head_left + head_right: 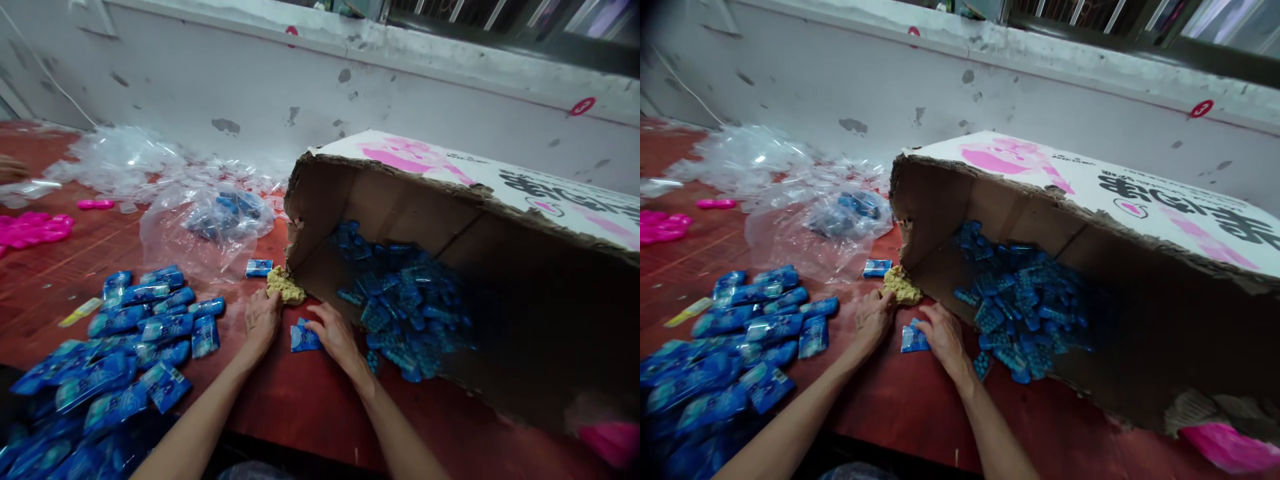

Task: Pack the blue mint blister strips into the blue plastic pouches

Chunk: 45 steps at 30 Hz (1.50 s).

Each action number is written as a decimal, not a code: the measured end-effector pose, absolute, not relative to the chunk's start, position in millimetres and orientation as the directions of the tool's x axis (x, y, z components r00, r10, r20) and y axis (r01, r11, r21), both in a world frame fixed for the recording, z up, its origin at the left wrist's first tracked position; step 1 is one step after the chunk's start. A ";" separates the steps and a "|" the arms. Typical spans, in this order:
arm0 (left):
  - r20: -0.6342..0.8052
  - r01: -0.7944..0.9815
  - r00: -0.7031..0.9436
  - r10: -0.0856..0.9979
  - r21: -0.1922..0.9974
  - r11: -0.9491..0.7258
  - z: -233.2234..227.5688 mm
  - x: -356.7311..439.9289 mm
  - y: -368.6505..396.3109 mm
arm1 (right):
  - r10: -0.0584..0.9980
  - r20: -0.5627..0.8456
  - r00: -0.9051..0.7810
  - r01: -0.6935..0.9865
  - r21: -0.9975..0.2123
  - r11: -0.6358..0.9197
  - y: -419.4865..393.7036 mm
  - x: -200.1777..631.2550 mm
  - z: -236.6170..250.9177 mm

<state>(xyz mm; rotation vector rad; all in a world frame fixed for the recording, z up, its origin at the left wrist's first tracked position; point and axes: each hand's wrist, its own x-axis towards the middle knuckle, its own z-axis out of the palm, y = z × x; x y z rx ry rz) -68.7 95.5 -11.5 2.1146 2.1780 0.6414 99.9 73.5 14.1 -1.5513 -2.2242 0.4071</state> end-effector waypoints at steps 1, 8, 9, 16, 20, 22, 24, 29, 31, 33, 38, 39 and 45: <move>0.260 0.942 -0.068 0.963 0.334 -0.024 -11.0 -69.5 95.1 | 0.941 0.150 -0.302 0.831 -0.442 0.337 61.7 106.2 12.5; 0.322 0.869 -0.098 0.942 0.490 -0.077 -7.1 -72.4 54.0 | 0.966 0.188 -0.175 0.901 -0.364 0.234 25.0 105.2 -8.6; 0.315 0.808 -0.127 0.941 0.583 -0.086 -6.7 -72.0 43.2 | 0.965 0.198 -0.170 0.905 -0.357 0.233 25.3 103.1 -9.8; -0.342 -0.034 -0.200 0.918 0.939 0.342 0.3 -49.3 -8.2 | 0.952 0.254 -0.169 0.919 -0.308 0.245 26.6 99.0 -4.3; -0.555 -0.411 -0.047 0.830 0.768 0.490 8.6 -29.6 -11.6 | 0.946 0.293 -0.137 0.920 -0.315 0.231 5.8 94.5 9.8; -0.542 -0.472 -0.007 0.840 0.742 0.475 12.7 -24.9 -10.2 | 0.939 0.322 -0.121 0.887 -0.389 0.248 -8.0 91.9 16.6; -0.529 -0.503 0.017 0.848 0.729 0.464 15.8 -23.9 -8.9 | 0.939 0.337 -0.070 0.792 -0.553 0.258 -17.6 90.6 20.5; -0.544 -0.516 -0.011 0.839 0.721 0.462 16.2 -24.7 -10.0 | 0.994 -0.051 0.098 0.139 -0.988 -0.064 -11.5 92.3 17.7; -0.535 -0.517 -0.033 0.844 0.732 0.444 14.0 -23.0 -11.3 | 0.985 -0.171 0.010 -0.030 -0.985 -0.171 -5.5 91.7 14.3; -0.513 -0.516 -0.060 0.856 0.750 0.414 11.5 -20.2 -12.1 | 0.983 -0.184 -0.010 -0.058 -0.981 -0.184 -3.4 89.3 10.8; -0.474 -0.518 -0.123 0.872 0.780 0.351 7.9 -11.0 -12.0 | 0.984 -0.161 0.077 -0.022 -0.987 -0.159 -10.2 81.0 2.3; -0.471 -0.519 -0.131 0.872 0.782 0.345 7.6 -9.0 -11.8 | 0.983 -0.157 0.096 -0.009 -0.988 -0.157 -11.5 79.7 1.1; -0.496 -0.553 -0.105 0.862 0.749 0.364 9.8 -3.8 -11.1 | 0.972 -0.142 0.186 0.050 -0.987 -0.153 -12.3 78.3 0.0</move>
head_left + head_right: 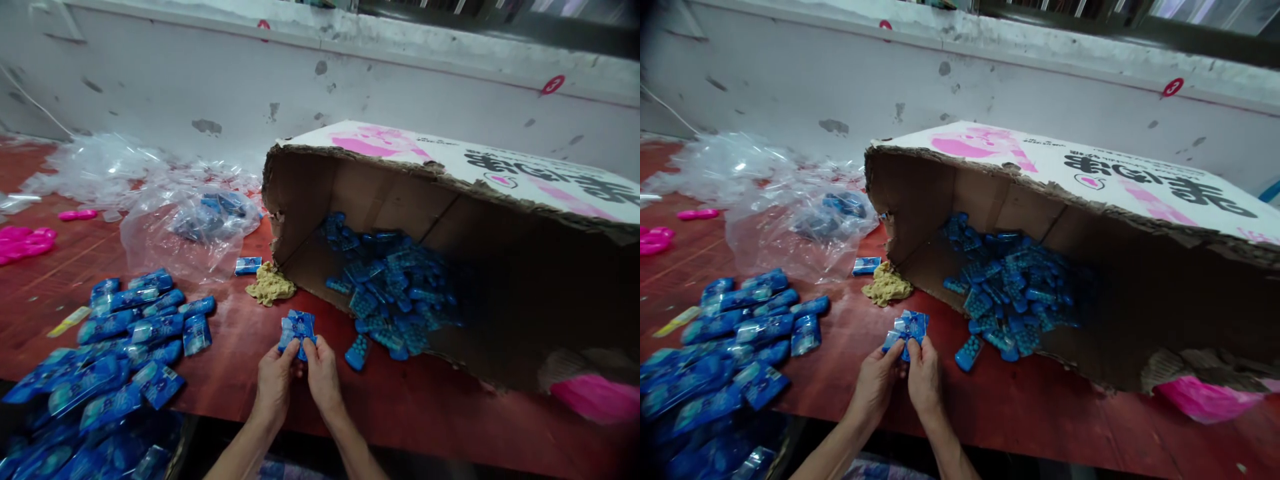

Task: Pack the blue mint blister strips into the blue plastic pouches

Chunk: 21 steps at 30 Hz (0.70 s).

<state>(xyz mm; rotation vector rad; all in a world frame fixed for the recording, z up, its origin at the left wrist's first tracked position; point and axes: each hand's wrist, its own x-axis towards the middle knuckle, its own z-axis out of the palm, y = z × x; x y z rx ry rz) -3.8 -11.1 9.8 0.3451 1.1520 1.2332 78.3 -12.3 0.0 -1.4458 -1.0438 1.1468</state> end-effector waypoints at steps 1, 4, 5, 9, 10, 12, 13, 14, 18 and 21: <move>-0.502 -0.555 -0.059 0.863 0.735 0.390 11.3 -5.4 -11.3 | 0.972 -0.141 0.190 0.049 -0.987 -0.153 -11.8 79.8 0.4; -0.523 -0.513 0.078 0.849 0.709 0.484 16.2 -13.0 -12.5 | 0.975 -0.140 0.172 0.031 -0.989 -0.147 -10.7 87.2 2.1; -0.531 -0.497 0.094 0.842 0.708 0.502 17.5 -15.4 -13.0 | 0.977 -0.142 0.159 0.019 -0.989 -0.147 -10.5 90.0 2.9; -0.562 -0.500 0.086 0.823 0.690 0.523 18.7 -18.8 -15.2 | 0.978 -0.174 0.117 -0.055 -0.984 -0.169 -10.5 97.7 8.2; -0.568 -0.509 0.092 0.818 0.679 0.529 18.0 -18.3 -15.8 | 0.977 -0.192 0.097 -0.109 -0.977 -0.181 -10.6 98.5 10.1; -0.577 -0.518 0.100 0.811 0.665 0.538 15.9 -16.7 -17.0 | 0.974 -0.223 0.042 -0.243 -0.948 -0.207 -11.0 99.6 14.4; -0.580 -0.520 0.100 0.809 0.662 0.539 14.7 -15.9 -17.6 | 0.972 -0.232 0.020 -0.304 -0.928 -0.215 -11.3 100.0 16.4; -0.581 -0.522 0.096 0.808 0.662 0.538 13.6 -15.2 -18.2 | 0.972 -0.236 0.015 -0.348 -0.912 -0.216 -11.7 100.4 18.3; -0.585 -0.535 0.095 0.806 0.653 0.537 10.5 -13.6 -19.8 | 0.973 -0.226 0.056 -0.353 -0.916 -0.192 -12.5 102.5 22.1; -0.585 -0.544 0.106 0.804 0.643 0.539 8.9 -12.4 -21.1 | 0.978 -0.202 0.058 -0.290 -0.941 -0.177 -11.1 100.9 20.1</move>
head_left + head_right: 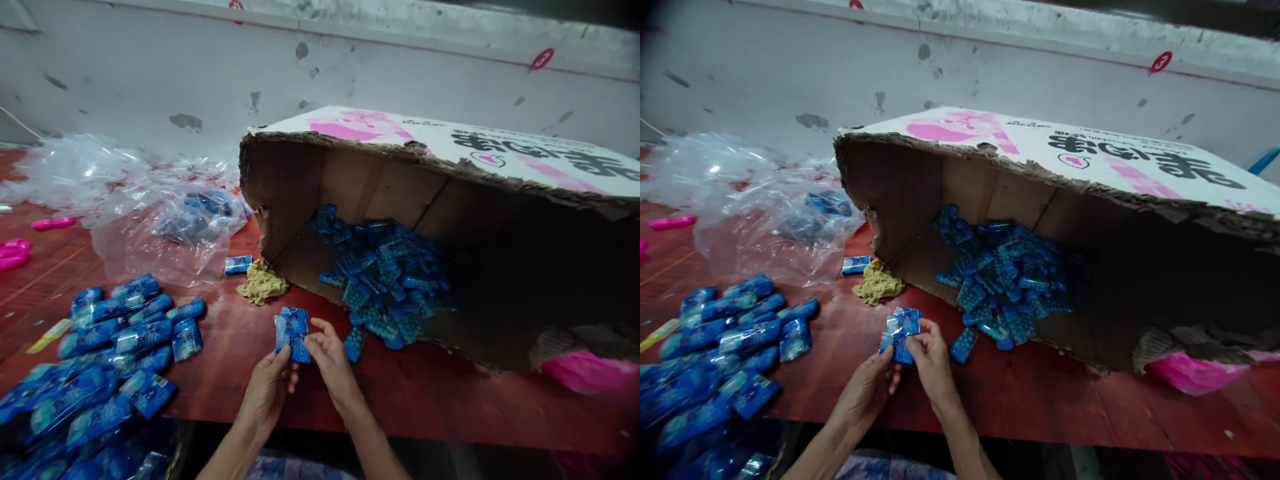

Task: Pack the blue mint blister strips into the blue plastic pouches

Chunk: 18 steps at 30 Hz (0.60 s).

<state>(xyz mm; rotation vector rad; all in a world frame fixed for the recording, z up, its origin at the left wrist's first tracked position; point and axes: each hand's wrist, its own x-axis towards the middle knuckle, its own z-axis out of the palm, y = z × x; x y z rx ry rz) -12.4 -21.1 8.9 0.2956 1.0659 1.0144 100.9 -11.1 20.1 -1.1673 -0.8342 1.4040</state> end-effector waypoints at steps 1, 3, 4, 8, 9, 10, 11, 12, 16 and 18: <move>-0.585 -0.547 0.108 0.804 0.640 0.539 8.4 -11.8 -21.7 | 0.977 -0.200 0.074 -0.265 -0.948 -0.174 -10.3 99.5 18.8; -0.583 -0.558 0.113 0.804 0.633 0.537 7.9 -10.6 -22.7 | 0.973 -0.203 0.108 -0.219 -0.960 -0.175 -8.9 96.8 16.9; -0.585 -0.567 0.114 0.803 0.626 0.536 8.0 -10.2 -23.1 | 0.973 -0.199 0.113 -0.190 -0.966 -0.175 -8.8 96.2 16.8; -0.642 -0.618 0.099 0.760 0.559 0.553 12.2 -10.9 -22.8 | 0.984 -0.060 0.166 0.136 -0.987 -0.084 -15.3 110.5 21.8; -0.665 -0.631 0.094 0.741 0.535 0.561 14.2 -11.7 -22.5 | 0.979 0.005 0.206 0.284 -0.957 -0.054 -18.4 118.9 23.2; -0.687 -0.643 0.092 0.721 0.512 0.569 16.4 -12.6 -22.3 | 0.967 0.076 0.244 0.437 -0.898 -0.039 -21.9 128.7 24.0; -0.706 -0.653 0.093 0.702 0.489 0.578 18.7 -13.7 -22.1 | 0.954 0.136 0.269 0.584 -0.810 -0.049 -25.3 139.0 23.8; -0.722 -0.664 0.096 0.685 0.466 0.585 20.8 -14.7 -22.1 | 0.943 0.166 0.287 0.712 -0.695 -0.094 -28.5 149.0 22.6; -0.754 -0.700 0.132 0.643 0.389 0.599 25.2 -17.5 -23.3 | 0.943 0.094 0.320 0.905 -0.325 -0.275 -36.9 170.9 11.6; -0.763 -0.705 0.153 0.628 0.360 0.610 24.7 -17.8 -23.9 | 0.956 0.066 0.286 0.919 -0.301 -0.254 -37.5 168.0 7.7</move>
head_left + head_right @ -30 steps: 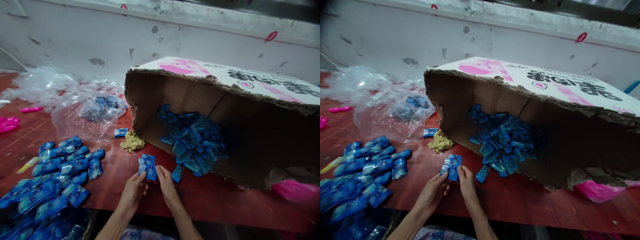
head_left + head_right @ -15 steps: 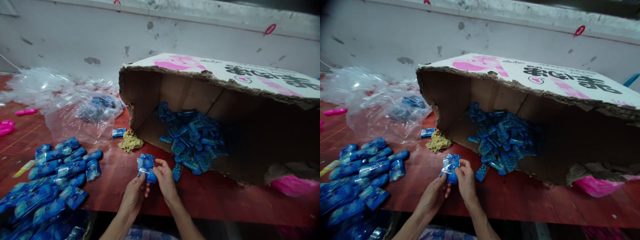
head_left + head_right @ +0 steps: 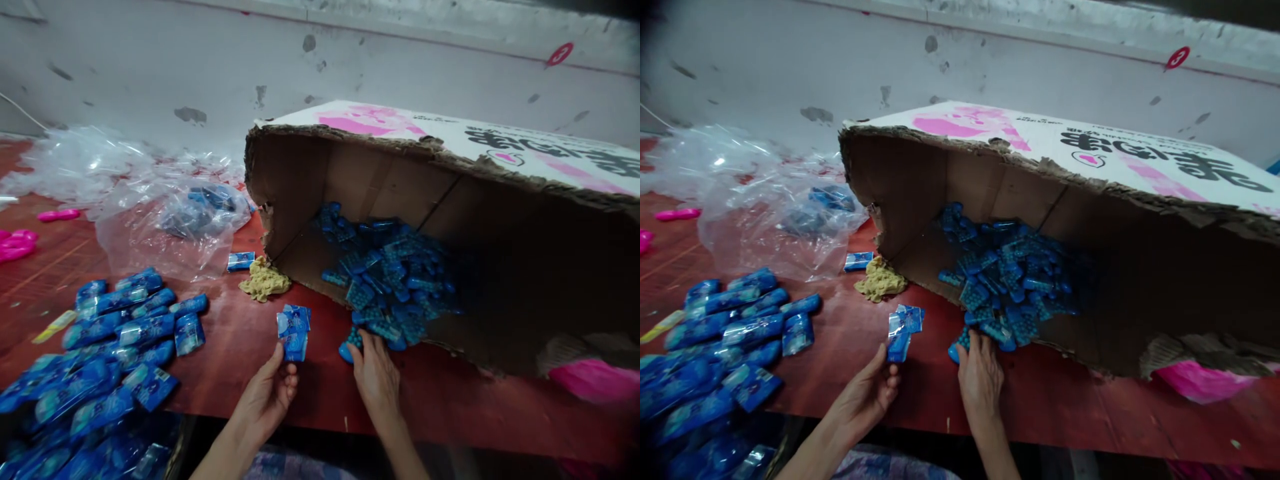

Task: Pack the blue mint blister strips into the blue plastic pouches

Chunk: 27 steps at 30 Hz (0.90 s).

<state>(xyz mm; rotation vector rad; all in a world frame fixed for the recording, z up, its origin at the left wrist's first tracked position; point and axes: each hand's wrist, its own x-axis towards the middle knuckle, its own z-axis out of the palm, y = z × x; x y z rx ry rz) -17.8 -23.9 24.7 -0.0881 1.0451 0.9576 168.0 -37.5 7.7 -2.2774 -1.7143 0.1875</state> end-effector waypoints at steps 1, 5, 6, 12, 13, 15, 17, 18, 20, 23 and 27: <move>-0.767 -0.705 0.161 0.621 0.351 0.617 24.2 -17.8 -24.2 | 0.961 0.068 0.267 0.919 -0.319 -0.232 -36.8 164.2 7.4; -0.766 -0.698 0.144 0.626 0.370 0.613 22.5 -17.3 -25.7 | 0.960 0.078 0.269 0.762 -0.627 -0.162 -31.1 143.9 18.3; -0.753 -0.693 0.135 0.644 0.392 0.605 22.0 -17.1 -26.4 | 0.964 0.041 0.264 0.636 -0.759 -0.142 -29.7 139.0 22.7; -0.654 -0.668 0.126 0.746 0.500 0.551 16.3 -14.8 -30.2 | 0.977 -0.214 -0.008 -0.212 -0.954 -0.210 -27.0 116.4 40.9; -0.635 -0.662 0.134 0.761 0.514 0.545 15.3 -14.4 -30.7 | 0.973 -0.231 -0.021 -0.257 -0.939 -0.228 -27.1 114.2 41.6; -0.596 -0.642 0.147 0.789 0.549 0.535 14.1 -13.8 -31.6 | 0.970 -0.243 -0.030 -0.291 -0.926 -0.241 -27.3 111.1 41.3; -0.567 -0.612 0.154 0.809 0.588 0.529 13.9 -13.5 -32.6 | 0.971 -0.239 -0.022 -0.284 -0.930 -0.235 -27.6 109.4 39.7; -0.557 -0.595 0.158 0.815 0.605 0.529 14.1 -13.6 -33.1 | 0.972 -0.232 -0.018 -0.278 -0.933 -0.228 -27.9 108.8 38.8; -0.548 -0.570 0.170 0.819 0.623 0.536 14.7 -14.0 -34.0 | 0.974 -0.223 -0.024 -0.282 -0.934 -0.221 -28.5 107.9 37.4; -0.537 -0.562 0.189 0.822 0.628 0.539 15.1 -14.9 -35.1 | 0.977 -0.208 -0.051 -0.301 -0.929 -0.214 -29.4 106.8 35.8; -0.529 -0.561 0.196 0.826 0.630 0.537 14.3 -15.7 -35.0 | 0.984 -0.176 -0.021 -0.295 -0.939 -0.174 -29.4 106.3 30.7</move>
